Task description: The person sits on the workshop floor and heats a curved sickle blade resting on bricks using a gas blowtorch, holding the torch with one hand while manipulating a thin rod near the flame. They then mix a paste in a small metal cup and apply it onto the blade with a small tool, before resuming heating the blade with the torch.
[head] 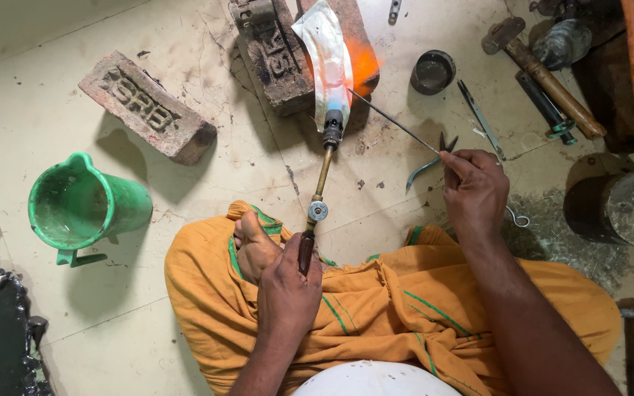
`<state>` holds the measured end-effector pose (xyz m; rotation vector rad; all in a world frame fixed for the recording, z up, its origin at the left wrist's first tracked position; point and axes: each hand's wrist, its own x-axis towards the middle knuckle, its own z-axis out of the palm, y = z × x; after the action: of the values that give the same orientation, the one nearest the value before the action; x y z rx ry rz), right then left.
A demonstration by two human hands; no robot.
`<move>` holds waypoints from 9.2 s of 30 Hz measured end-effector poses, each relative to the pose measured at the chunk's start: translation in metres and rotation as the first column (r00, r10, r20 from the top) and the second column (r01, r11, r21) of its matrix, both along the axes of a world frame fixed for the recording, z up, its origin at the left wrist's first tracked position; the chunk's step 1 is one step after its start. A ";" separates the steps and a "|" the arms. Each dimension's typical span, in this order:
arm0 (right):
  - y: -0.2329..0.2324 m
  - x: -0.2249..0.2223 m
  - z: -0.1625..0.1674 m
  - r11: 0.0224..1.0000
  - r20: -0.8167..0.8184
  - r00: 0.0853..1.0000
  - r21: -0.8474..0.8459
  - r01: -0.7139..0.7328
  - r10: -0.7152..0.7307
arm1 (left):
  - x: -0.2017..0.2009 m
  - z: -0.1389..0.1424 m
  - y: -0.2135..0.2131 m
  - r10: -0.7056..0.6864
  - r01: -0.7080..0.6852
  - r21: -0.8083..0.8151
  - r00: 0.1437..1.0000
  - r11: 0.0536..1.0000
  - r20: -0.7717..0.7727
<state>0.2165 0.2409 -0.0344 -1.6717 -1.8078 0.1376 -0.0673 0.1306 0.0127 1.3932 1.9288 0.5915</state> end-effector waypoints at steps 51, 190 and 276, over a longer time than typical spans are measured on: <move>-0.003 0.000 0.000 1.000 0.003 1.000 -0.024 0.016 -0.016 | -0.001 0.002 0.003 -0.009 0.010 -0.047 1.000 0.999 0.026; 0.062 -0.106 -0.083 0.805 -0.701 0.550 -0.587 -0.083 -0.454 | -0.029 0.007 0.116 -0.011 0.012 0.036 1.000 0.999 -0.028; -0.004 -0.132 -0.078 0.768 0.124 0.974 -0.637 -0.067 0.188 | -0.065 0.012 0.014 0.284 -0.246 -0.151 0.896 0.958 0.342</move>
<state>0.0849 0.2373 -0.1123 -2.0548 -2.1677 0.7537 -0.1325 0.1445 0.0244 0.8855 1.8264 0.8026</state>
